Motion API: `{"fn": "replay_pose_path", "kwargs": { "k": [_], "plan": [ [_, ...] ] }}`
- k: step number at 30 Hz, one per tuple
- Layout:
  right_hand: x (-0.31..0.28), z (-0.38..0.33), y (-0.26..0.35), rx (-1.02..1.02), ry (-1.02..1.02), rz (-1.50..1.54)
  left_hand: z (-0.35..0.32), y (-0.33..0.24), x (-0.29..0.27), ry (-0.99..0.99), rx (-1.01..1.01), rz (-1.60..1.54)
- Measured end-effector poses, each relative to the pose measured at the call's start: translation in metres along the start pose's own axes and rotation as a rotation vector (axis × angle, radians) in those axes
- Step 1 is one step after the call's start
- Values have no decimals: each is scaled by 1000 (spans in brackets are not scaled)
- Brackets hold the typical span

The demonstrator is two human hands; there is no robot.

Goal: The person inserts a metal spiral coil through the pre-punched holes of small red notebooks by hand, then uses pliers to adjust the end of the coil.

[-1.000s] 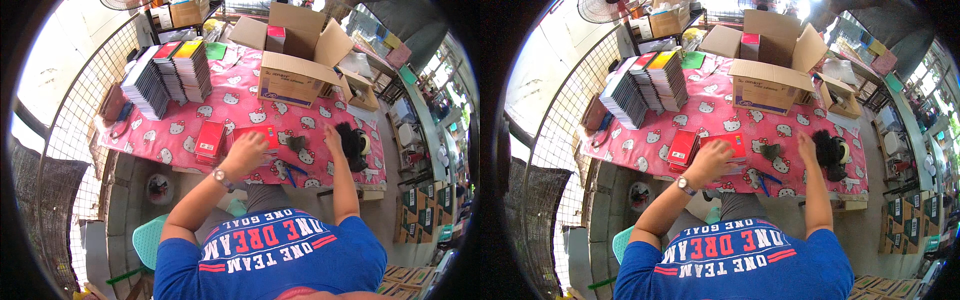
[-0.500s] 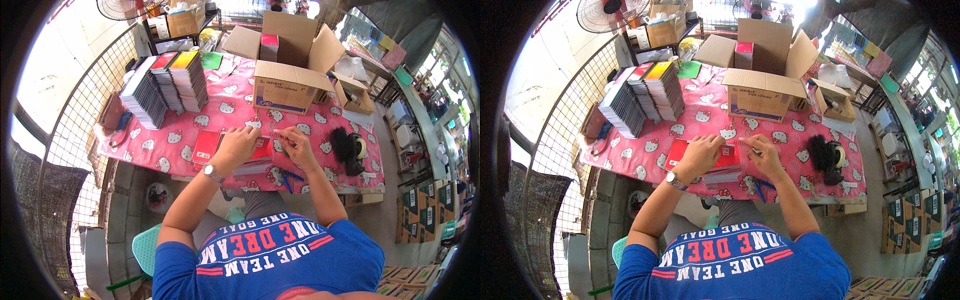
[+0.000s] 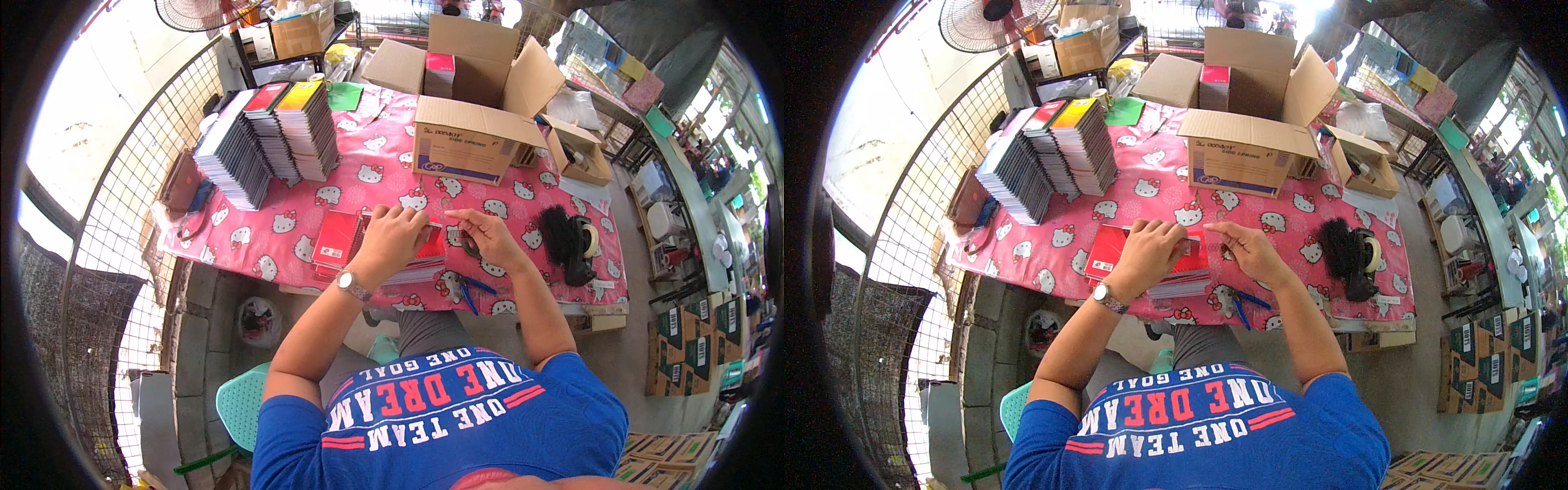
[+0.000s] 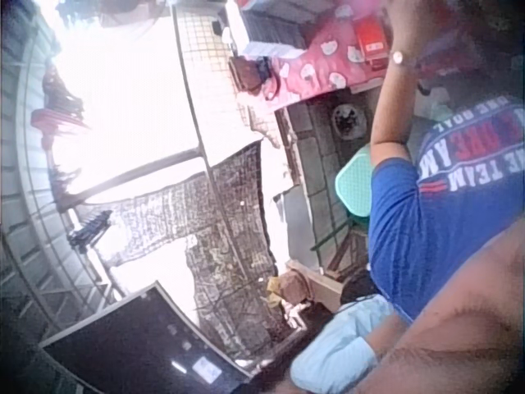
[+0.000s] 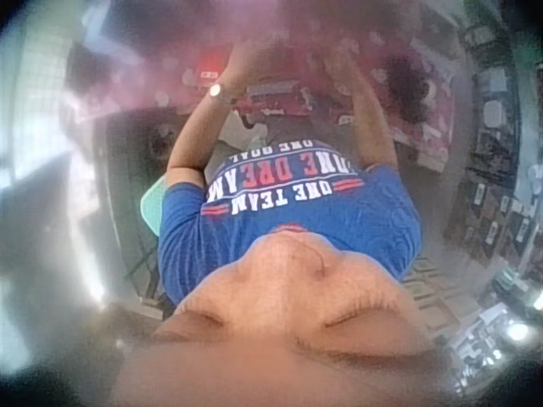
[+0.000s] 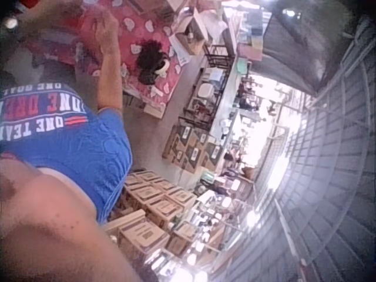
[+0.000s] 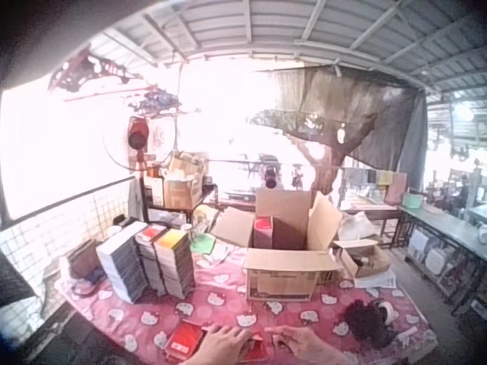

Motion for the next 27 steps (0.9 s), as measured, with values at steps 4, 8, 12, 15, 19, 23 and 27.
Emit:
{"fn": "replay_pose_path", "kwargs": {
  "k": [4, 8, 12, 15, 19, 23, 27],
  "plan": [
    [-10, 5, 12, -325, -172, -237, 1, 0, 1, 9, 5, 1],
    [-5, 3, 5, -358, -145, -265, 0, 2, 1, 16, -7, -20],
    [-1, -2, 3, -396, -145, -212, 1, 2, 1, 19, -13, -26],
    [12, 3, -27, -66, 34, 60, 2, 1, 4, 52, -2, 0],
    [13, 1, -10, 15, -5, 221, 4, -9, 3, 14, 2, -49],
    [3, -1, 17, -34, 11, -99, 6, -17, 9, 90, 37, -4],
    [6, -1, 42, -388, -88, -464, 3, -15, 2, 95, 15, -69]
  ]
}}
Point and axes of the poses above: each hand's wrist, its own z-axis towards the middle knuckle, its own x-axis out of the palm, y = z × x, the point moved 6 cm from there along z, towards the middle knuckle, and after that the axes turned 2 degrees about -z, right-handed, at the moved point
